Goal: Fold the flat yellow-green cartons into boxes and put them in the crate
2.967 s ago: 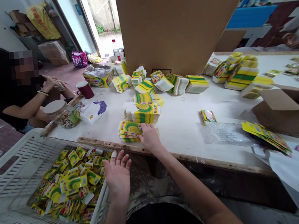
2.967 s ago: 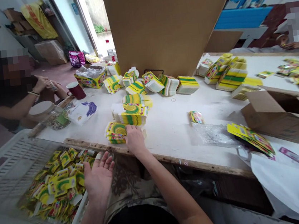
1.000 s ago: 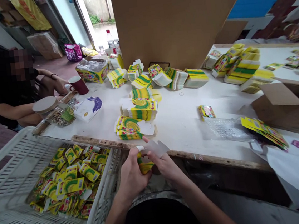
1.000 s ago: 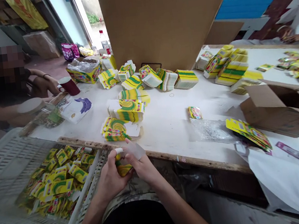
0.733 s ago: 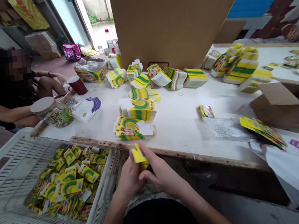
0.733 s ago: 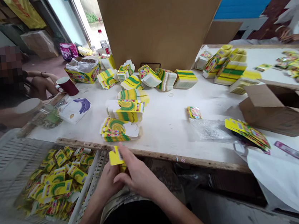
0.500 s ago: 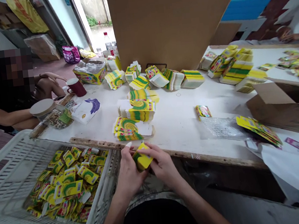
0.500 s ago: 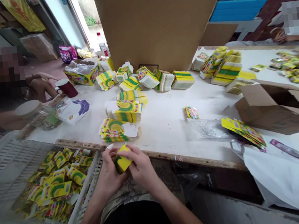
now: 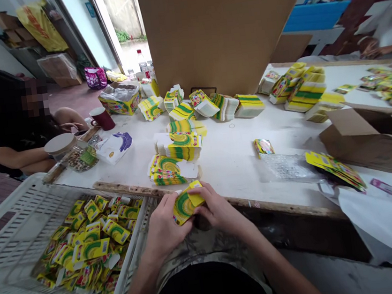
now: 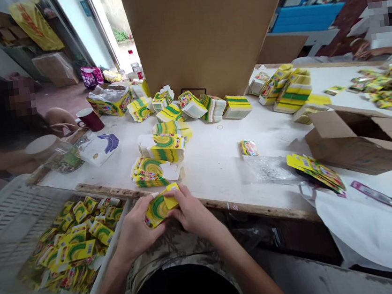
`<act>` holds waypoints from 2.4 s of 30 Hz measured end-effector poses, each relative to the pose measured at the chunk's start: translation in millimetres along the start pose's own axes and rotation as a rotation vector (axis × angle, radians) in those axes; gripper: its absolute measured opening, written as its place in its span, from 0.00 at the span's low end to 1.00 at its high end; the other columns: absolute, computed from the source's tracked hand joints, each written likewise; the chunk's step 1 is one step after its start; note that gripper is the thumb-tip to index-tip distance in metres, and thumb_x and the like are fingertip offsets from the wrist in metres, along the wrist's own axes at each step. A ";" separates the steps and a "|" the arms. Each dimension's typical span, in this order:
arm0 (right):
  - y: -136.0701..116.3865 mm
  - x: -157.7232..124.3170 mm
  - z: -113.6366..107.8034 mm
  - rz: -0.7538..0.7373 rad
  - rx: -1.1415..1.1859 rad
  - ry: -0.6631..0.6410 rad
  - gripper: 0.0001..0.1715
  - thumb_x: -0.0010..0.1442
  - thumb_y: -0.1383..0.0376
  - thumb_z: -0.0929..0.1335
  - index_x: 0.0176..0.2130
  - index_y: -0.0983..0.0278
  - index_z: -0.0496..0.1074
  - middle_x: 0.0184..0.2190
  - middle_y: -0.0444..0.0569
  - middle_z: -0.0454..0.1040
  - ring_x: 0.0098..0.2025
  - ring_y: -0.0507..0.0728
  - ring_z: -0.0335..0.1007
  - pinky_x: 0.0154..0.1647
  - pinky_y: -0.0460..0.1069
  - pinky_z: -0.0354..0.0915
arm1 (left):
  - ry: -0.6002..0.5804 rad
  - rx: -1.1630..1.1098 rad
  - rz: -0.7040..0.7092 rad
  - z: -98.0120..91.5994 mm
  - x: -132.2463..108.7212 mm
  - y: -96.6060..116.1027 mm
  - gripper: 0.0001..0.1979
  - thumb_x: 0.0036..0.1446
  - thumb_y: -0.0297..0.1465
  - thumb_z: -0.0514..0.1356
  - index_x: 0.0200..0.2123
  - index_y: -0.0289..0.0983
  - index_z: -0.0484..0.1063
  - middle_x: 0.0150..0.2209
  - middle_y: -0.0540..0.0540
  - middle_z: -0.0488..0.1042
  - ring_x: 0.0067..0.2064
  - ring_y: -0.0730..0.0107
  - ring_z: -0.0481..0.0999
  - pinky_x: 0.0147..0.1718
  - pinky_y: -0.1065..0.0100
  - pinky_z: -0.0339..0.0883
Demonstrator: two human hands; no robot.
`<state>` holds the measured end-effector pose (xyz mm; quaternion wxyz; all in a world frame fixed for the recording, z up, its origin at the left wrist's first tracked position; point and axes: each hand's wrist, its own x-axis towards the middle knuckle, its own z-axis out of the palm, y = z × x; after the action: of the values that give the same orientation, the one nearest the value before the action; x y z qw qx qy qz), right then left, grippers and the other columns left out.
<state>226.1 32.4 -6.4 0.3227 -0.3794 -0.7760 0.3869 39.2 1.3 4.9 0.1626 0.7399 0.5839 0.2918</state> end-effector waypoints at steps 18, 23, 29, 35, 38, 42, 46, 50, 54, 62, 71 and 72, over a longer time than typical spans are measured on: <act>3.6 3.3 -18.6 -0.007 -0.159 -0.194 0.14 0.60 0.64 0.67 0.46 0.59 0.76 0.59 0.56 0.64 0.54 0.63 0.68 0.53 0.56 0.65 | -0.118 -0.190 -0.101 -1.0 4.3 -11.2 0.25 0.43 0.34 0.67 0.47 0.37 0.68 0.42 0.45 0.75 0.42 0.61 0.75 0.43 0.63 0.70; 6.1 0.1 -5.4 0.056 -0.018 -0.045 0.27 0.57 0.70 0.68 0.56 0.60 0.65 0.59 0.56 0.64 0.58 0.61 0.64 0.58 0.57 0.60 | -0.056 -0.058 -0.031 6.4 2.8 -7.9 0.24 0.47 0.34 0.64 0.48 0.38 0.65 0.44 0.43 0.72 0.44 0.59 0.74 0.43 0.61 0.69; 14.4 -1.3 12.2 0.134 0.349 0.117 0.38 0.65 0.59 0.61 0.67 0.64 0.42 0.63 0.58 0.58 0.62 0.60 0.58 0.62 0.58 0.56 | 0.059 -0.043 -0.041 20.4 -5.5 -3.0 0.26 0.49 0.36 0.64 0.51 0.37 0.62 0.45 0.41 0.70 0.46 0.57 0.72 0.44 0.60 0.69; 5.5 3.9 18.7 0.279 0.108 0.337 0.24 0.66 0.59 0.58 0.56 0.63 0.69 0.51 0.55 0.74 0.51 0.61 0.72 0.54 0.57 0.65 | 0.129 0.111 0.000 33.5 -11.7 3.7 0.26 0.49 0.38 0.64 0.50 0.37 0.64 0.43 0.40 0.72 0.43 0.54 0.73 0.42 0.58 0.67; 3.7 3.2 19.0 0.267 0.108 0.364 0.24 0.65 0.60 0.58 0.56 0.63 0.68 0.50 0.54 0.75 0.49 0.60 0.73 0.51 0.55 0.67 | 0.134 0.148 0.022 35.1 -12.7 6.3 0.25 0.50 0.39 0.64 0.50 0.37 0.64 0.42 0.40 0.73 0.43 0.53 0.73 0.43 0.56 0.66; 2.6 4.1 18.4 0.272 0.053 0.365 0.23 0.65 0.60 0.59 0.55 0.64 0.69 0.49 0.54 0.76 0.48 0.61 0.74 0.50 0.55 0.68 | 0.129 0.159 0.025 37.9 -13.7 8.0 0.25 0.49 0.38 0.64 0.49 0.36 0.64 0.41 0.40 0.74 0.43 0.52 0.74 0.44 0.54 0.66; 0.4 9.5 18.2 0.211 0.052 0.345 0.24 0.65 0.61 0.59 0.58 0.63 0.66 0.51 0.53 0.75 0.50 0.61 0.73 0.51 0.55 0.67 | 0.158 0.117 -0.050 39.0 -13.6 4.0 0.27 0.47 0.36 0.65 0.50 0.36 0.64 0.43 0.39 0.73 0.44 0.52 0.74 0.43 0.54 0.67; 0.9 14.1 23.3 0.212 0.135 0.306 0.27 0.65 0.59 0.61 0.61 0.65 0.62 0.50 0.54 0.75 0.49 0.61 0.73 0.49 0.55 0.68 | 0.208 0.113 -0.105 34.4 -11.2 -3.4 0.25 0.48 0.36 0.64 0.49 0.34 0.64 0.43 0.38 0.73 0.44 0.51 0.74 0.44 0.52 0.67; -0.9 23.7 31.7 0.224 0.035 0.289 0.23 0.66 0.61 0.58 0.56 0.63 0.69 0.51 0.55 0.74 0.51 0.63 0.71 0.52 0.57 0.66 | 0.204 0.046 -0.190 34.2 -13.8 -14.4 0.25 0.48 0.36 0.64 0.48 0.34 0.65 0.43 0.38 0.73 0.45 0.50 0.73 0.44 0.50 0.68; 5.6 85.7 32.0 0.250 -0.287 0.335 0.19 0.58 0.63 0.69 0.49 0.66 0.70 0.45 0.58 0.71 0.48 0.63 0.67 0.50 0.56 0.63 | 0.729 -1.031 -0.538 11.5 -17.0 -72.0 0.31 0.59 0.55 0.37 0.50 0.39 0.60 0.46 0.40 0.70 0.46 0.61 0.75 0.44 0.56 0.71; 14.3 98.4 42.7 0.284 -0.289 0.284 0.14 0.52 0.71 0.69 0.39 0.64 0.63 0.33 0.48 0.71 0.36 0.59 0.67 0.38 0.51 0.62 | 0.604 -1.562 -0.712 30.2 -4.3 -47.2 0.33 0.45 0.55 0.62 0.46 0.35 0.69 0.48 0.37 0.72 0.46 0.61 0.74 0.41 0.66 0.71; 9.9 90.9 41.5 0.267 -0.255 0.257 0.15 0.51 0.71 0.69 0.38 0.63 0.62 0.30 0.45 0.70 0.33 0.56 0.67 0.35 0.49 0.62 | 0.584 -1.574 -0.679 33.8 -3.1 -43.2 0.32 0.44 0.53 0.64 0.46 0.36 0.70 0.48 0.38 0.72 0.47 0.60 0.74 0.42 0.65 0.70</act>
<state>150.7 97.9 -16.4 0.3141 -0.5628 -0.7140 0.2736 26.6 13.2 -47.2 0.5441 0.0993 0.4206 0.7192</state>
